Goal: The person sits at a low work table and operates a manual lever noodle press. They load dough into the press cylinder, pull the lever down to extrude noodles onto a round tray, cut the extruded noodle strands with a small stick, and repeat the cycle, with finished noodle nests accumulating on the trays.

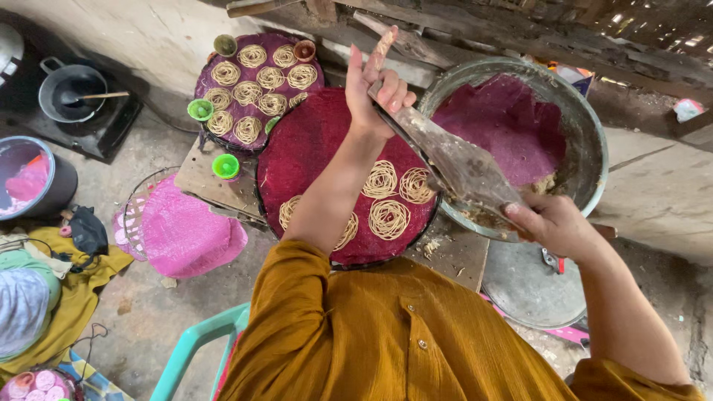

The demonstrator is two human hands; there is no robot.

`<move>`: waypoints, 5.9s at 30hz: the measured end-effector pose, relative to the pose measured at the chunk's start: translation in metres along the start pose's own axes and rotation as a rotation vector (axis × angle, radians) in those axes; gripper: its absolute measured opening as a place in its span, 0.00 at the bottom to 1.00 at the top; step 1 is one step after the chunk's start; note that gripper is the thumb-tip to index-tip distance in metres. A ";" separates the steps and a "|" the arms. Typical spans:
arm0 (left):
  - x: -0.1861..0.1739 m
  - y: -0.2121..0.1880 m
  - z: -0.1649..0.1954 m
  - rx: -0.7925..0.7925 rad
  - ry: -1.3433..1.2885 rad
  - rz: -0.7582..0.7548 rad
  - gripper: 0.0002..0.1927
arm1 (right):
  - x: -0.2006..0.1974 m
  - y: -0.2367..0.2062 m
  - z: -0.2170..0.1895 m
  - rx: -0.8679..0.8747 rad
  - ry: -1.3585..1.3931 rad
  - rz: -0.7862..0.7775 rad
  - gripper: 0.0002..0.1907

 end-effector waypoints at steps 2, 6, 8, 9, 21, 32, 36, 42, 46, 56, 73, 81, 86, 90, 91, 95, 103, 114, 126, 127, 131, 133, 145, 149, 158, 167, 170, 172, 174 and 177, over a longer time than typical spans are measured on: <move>-0.001 0.003 0.003 0.049 -0.004 0.033 0.37 | -0.013 0.005 -0.011 -0.077 -0.073 0.069 0.25; 0.009 0.009 0.030 0.088 0.038 -0.004 0.37 | -0.001 0.019 -0.027 -0.214 -0.074 0.108 0.24; 0.003 0.002 0.036 0.065 0.051 0.029 0.38 | 0.016 0.021 -0.022 -0.196 -0.013 0.060 0.22; -0.004 -0.005 0.035 0.063 0.059 0.069 0.38 | 0.025 0.018 -0.015 -0.162 0.012 0.031 0.22; -0.034 -0.014 -0.043 -0.160 -0.002 -0.019 0.40 | 0.042 -0.007 0.045 -0.108 0.165 0.005 0.20; -0.008 -0.134 0.096 0.162 0.280 -0.016 0.38 | 0.033 -0.021 0.102 -0.119 0.843 0.124 0.27; -0.035 -0.262 0.178 0.435 0.187 -0.009 0.33 | 0.025 -0.060 0.120 -0.209 0.952 0.243 0.31; -0.053 -0.376 0.207 0.627 0.190 -0.061 0.25 | 0.047 -0.071 0.172 0.101 0.835 0.330 0.21; -0.055 -0.372 0.199 0.677 0.221 0.014 0.37 | 0.061 -0.068 0.182 0.282 0.785 0.378 0.15; -0.018 -0.319 0.142 0.430 0.673 0.106 0.33 | 0.054 -0.051 0.075 -0.110 0.783 0.179 0.17; -0.051 -0.401 0.198 0.749 1.634 0.698 0.19 | 0.123 0.082 -0.249 -0.933 -0.248 0.116 0.21; -0.080 -0.482 0.245 0.789 1.446 0.820 0.19 | 0.175 0.135 -0.223 -0.903 -0.489 0.200 0.17; -0.086 -0.481 0.246 0.794 1.416 0.832 0.19 | 0.184 0.122 -0.237 -0.921 -0.616 0.242 0.17; -0.099 -0.470 0.241 0.776 1.410 0.820 0.19 | 0.188 0.111 -0.245 -0.895 -0.708 0.219 0.17; -0.102 -0.467 0.240 0.766 1.412 0.816 0.19 | 0.188 0.108 -0.247 -0.897 -0.682 0.205 0.15; -0.114 -0.459 0.238 0.735 1.413 0.803 0.20 | 0.190 0.103 -0.251 -0.915 -0.608 0.138 0.14; -0.129 -0.453 0.233 0.693 1.407 0.789 0.20 | 0.209 0.105 -0.251 -0.862 -0.430 -0.134 0.14; -0.130 -0.449 0.225 0.666 1.409 0.781 0.21 | 0.215 0.074 -0.309 -0.843 0.070 -0.426 0.13; -0.110 -0.452 0.225 0.640 1.421 0.769 0.21 | 0.263 0.028 -0.328 -1.332 -0.562 0.042 0.32; -0.107 -0.451 0.225 0.637 1.424 0.764 0.22 | 0.266 0.025 -0.326 -1.324 -0.572 0.034 0.31; -0.102 -0.449 0.223 0.623 1.419 0.755 0.22 | 0.281 0.021 -0.312 -1.234 -0.702 -0.084 0.20; -0.100 -0.447 0.221 0.613 1.422 0.743 0.22 | 0.273 0.020 -0.310 -1.187 -0.668 -0.135 0.17; -0.088 -0.416 0.206 0.580 1.422 0.601 0.23 | 0.002 0.020 -0.120 -0.558 -0.049 0.417 0.20; -0.068 -0.363 0.180 0.521 1.421 0.415 0.23 | 0.003 0.048 -0.021 -0.344 -0.193 0.511 0.19; 0.047 -0.212 0.054 0.332 1.904 0.056 0.25 | 0.017 0.054 0.007 -0.150 -0.265 0.266 0.32; 0.149 -0.089 -0.104 0.324 2.202 -0.410 0.10 | -0.078 -0.098 -0.213 -1.065 -0.383 0.772 0.19; 0.124 -0.080 -0.124 -0.294 2.308 -0.505 0.06 | -0.074 -0.137 -0.216 -1.243 -0.639 0.935 0.20; 0.146 -0.087 -0.123 -0.041 2.259 -0.587 0.07 | -0.089 -0.110 -0.194 -1.076 -0.448 0.662 0.19; 0.153 -0.104 -0.131 0.102 2.245 -0.657 0.07 | -0.099 -0.089 -0.156 -0.898 -0.250 0.505 0.22; 0.147 -0.112 -0.136 0.153 2.316 -0.700 0.08 | -0.124 -0.061 -0.092 -0.727 -0.002 0.435 0.27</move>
Point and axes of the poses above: each hand's wrist, its own y-axis towards the middle knuckle, its own x-axis out of the palm, z = x × y, the point moved 10 cm from there along y, towards the middle knuckle, and after that the axes turned 9 degrees about -y, right-handed, at the moved point
